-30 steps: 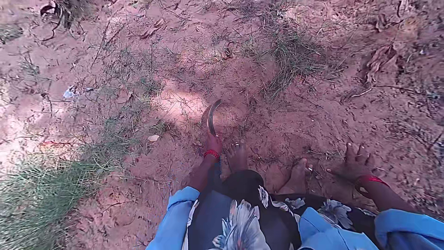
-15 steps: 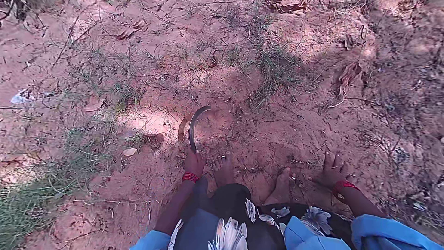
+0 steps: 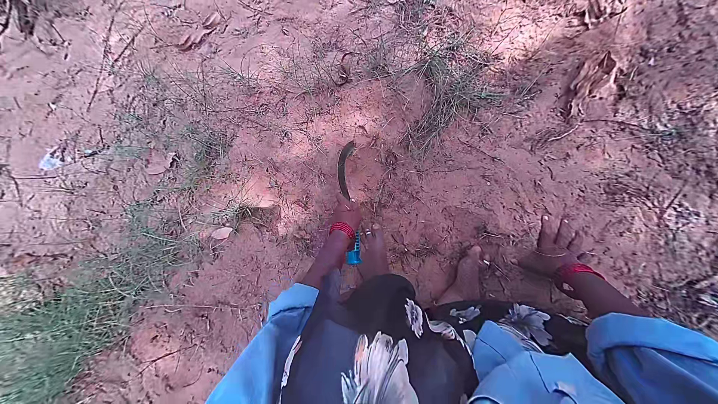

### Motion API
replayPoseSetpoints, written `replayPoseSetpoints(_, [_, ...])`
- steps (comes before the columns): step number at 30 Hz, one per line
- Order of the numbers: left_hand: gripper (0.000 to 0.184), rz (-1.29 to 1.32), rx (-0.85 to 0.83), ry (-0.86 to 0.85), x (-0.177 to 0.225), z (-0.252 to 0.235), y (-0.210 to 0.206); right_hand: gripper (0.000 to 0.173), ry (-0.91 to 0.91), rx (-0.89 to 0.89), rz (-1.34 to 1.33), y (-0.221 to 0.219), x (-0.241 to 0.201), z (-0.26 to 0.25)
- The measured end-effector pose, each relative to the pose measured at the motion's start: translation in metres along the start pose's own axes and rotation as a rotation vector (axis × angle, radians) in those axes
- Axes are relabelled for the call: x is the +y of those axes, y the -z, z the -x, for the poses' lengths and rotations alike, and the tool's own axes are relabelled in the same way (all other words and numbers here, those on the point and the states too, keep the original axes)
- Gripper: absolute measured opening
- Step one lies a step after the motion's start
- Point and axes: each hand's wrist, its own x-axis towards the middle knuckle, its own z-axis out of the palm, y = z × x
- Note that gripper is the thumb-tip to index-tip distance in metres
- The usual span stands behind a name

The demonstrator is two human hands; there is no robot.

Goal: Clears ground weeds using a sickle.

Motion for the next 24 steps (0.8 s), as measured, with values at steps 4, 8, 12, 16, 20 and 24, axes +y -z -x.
replayPoseSetpoints(4, [0.059, -0.079, -0.042, -0.006, -0.045, 0.034, -0.016, 0.138, -0.006, 0.015, -0.02, 0.003, -0.003, 0.002])
replayPoseSetpoints(8, [0.054, -0.087, -0.046, -0.036, -0.05, 0.045, -0.003, 0.14, 0.015, -0.134, 0.16, 0.029, -0.013, 0.008])
replayPoseSetpoints(12, [0.052, -0.008, 0.044, -0.072, -0.055, 0.049, 0.016, 0.071, 0.232, -0.274, 0.342, 0.106, -0.05, 0.002])
replayPoseSetpoints(16, [0.05, 0.128, 0.178, -0.153, -0.054, 0.019, 0.042, 0.053, 0.479, -0.063, 0.201, 0.155, -0.122, -0.005])
replayPoseSetpoints(20, [0.05, -0.103, -0.074, -0.064, -0.007, -0.021, 0.042, 0.046, 0.742, 0.045, 0.164, 0.163, -0.208, -0.026])
replayPoseSetpoints(24, [0.059, -0.086, -0.161, -0.024, -0.017, -0.004, 0.012, 0.042, 0.858, 0.107, 0.099, 0.157, -0.288, -0.028])
